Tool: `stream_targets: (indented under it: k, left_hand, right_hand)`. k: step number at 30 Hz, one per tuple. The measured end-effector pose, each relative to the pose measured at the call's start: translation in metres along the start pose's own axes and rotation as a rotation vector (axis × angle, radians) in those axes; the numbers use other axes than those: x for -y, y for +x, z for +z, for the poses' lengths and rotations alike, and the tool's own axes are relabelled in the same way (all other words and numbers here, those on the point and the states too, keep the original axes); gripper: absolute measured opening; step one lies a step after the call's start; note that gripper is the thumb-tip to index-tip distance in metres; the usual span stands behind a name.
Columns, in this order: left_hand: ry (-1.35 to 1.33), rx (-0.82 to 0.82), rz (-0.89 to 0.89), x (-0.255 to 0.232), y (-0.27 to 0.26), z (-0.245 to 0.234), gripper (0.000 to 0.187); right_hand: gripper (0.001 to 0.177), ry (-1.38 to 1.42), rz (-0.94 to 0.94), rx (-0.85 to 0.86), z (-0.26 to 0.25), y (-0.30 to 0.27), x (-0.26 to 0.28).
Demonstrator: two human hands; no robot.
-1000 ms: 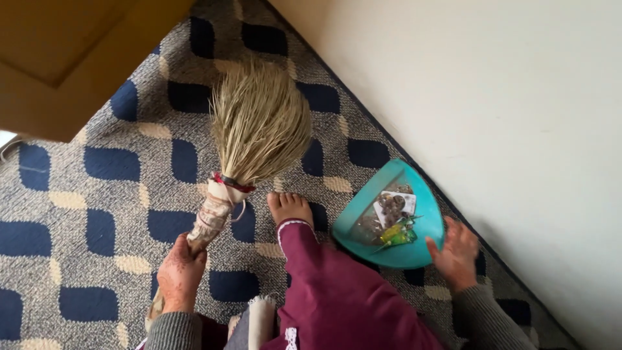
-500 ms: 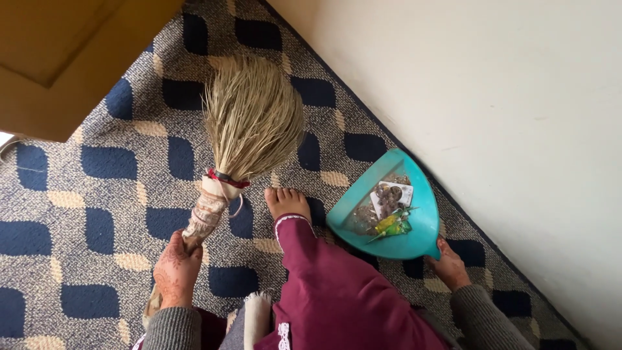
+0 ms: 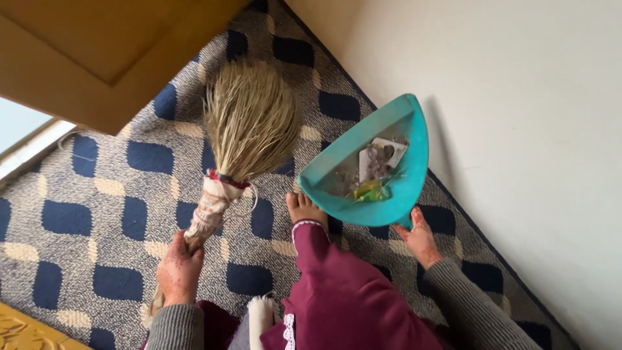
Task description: Sweeping dust and debris from the floor and under a rug into a dustpan using a hand broom.
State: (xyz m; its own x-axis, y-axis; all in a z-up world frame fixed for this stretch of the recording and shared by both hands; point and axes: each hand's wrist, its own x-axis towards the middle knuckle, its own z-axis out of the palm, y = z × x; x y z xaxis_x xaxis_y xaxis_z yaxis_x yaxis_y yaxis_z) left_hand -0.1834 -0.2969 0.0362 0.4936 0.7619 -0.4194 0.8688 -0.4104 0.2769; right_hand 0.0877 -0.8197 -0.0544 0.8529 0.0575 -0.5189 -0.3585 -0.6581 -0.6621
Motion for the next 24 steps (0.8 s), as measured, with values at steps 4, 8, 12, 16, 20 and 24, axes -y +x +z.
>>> stream_targets:
  k: [4, 8, 12, 16, 20, 24]
  left_hand:
    - [0.055, -0.044, -0.072, 0.045, 0.004, -0.002, 0.057]
    - [0.056, -0.047, -0.137, 0.067, -0.021, -0.047, 0.045]
    - [0.083, 0.035, -0.301, 0.139, -0.044, -0.048, 0.076]
    - [-0.021, 0.037, -0.478, 0.198, -0.082, -0.03, 0.08]
    - [-0.29, -0.012, -0.656, 0.224, -0.112, -0.01, 0.08]
    - [-0.496, -0.142, -0.553, 0.223, -0.12, 0.002, 0.053]
  right_hand:
    - [0.091, -0.343, -0.16, 0.062, 0.02, 0.03, 0.03]
    - [0.072, -0.305, -0.287, 0.096, 0.028, -0.012, 0.12]
    - [0.09, -0.458, -0.137, 0.172, 0.05, 0.038, 0.089]
    - [0.091, -0.654, -0.461, 0.208, 0.092, 0.104, 0.096]
    - [0.084, -0.718, -0.452, 0.349, 0.126, 0.086, 0.187]
    - [0.084, -0.717, -0.518, 0.426, 0.167, 0.102, 0.223]
